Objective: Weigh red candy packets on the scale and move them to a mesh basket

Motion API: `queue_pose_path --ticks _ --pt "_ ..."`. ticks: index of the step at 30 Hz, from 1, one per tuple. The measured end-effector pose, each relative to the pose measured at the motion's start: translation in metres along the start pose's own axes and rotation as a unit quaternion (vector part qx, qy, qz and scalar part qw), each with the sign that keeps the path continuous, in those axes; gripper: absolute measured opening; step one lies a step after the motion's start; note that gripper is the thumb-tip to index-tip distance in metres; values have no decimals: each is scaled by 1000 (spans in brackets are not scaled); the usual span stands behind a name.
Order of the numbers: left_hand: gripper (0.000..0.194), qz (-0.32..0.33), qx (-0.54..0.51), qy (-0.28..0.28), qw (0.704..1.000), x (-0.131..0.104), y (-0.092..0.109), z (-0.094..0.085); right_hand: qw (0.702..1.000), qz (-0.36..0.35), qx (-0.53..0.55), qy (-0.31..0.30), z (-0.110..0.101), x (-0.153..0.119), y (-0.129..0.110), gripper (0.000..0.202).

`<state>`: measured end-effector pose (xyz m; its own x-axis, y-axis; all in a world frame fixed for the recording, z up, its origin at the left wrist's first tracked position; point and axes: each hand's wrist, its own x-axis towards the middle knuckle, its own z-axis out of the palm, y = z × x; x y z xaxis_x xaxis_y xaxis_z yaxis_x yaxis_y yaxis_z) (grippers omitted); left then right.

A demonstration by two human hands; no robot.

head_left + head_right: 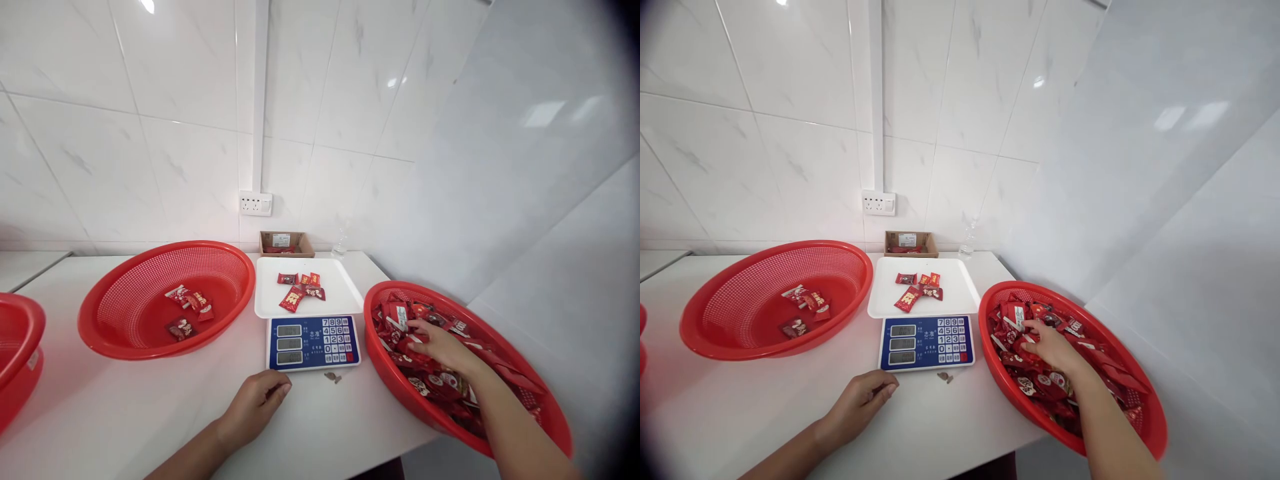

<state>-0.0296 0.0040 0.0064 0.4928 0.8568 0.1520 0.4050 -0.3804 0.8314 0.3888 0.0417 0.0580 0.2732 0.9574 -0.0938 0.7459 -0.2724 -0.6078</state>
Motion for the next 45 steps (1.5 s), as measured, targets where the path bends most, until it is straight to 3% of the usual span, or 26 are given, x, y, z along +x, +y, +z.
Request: queue_pose_path --ticks 4,8,14,19,22,25,29,32,36,41,45 --pt "24 -1 0 -1 1000 0 0 0 970 44 233 46 -8 -10 -9 58" --pt "23 1 -1 -2 1000 -1 -1 1 923 88 373 14 -16 -21 -24 63" --pt "23 1 6 -1 1000 -1 -1 1 903 85 420 13 -19 -27 -30 49" --pt "23 6 19 6 1000 -2 0 2 907 96 402 86 -17 -23 -34 34" --pt "23 14 18 7 1000 -2 0 2 908 74 393 125 -18 -20 -56 29" --pt "22 21 19 7 1000 -2 0 2 921 22 369 122 -15 -17 -95 30" --pt "24 25 29 3 999 -2 0 1 960 -129 202 142 10 -1 -150 28" --pt "24 25 33 12 999 -3 1 0 955 -212 140 154 44 20 -182 25" --pt "23 30 40 21 999 -3 1 -1 944 -247 154 158 92 40 -212 28" --pt "23 26 37 32 998 -2 -2 0 949 -270 148 66 126 40 -230 28" --pt "22 21 26 37 999 -2 -5 1 953 -272 119 66 121 15 -220 32"
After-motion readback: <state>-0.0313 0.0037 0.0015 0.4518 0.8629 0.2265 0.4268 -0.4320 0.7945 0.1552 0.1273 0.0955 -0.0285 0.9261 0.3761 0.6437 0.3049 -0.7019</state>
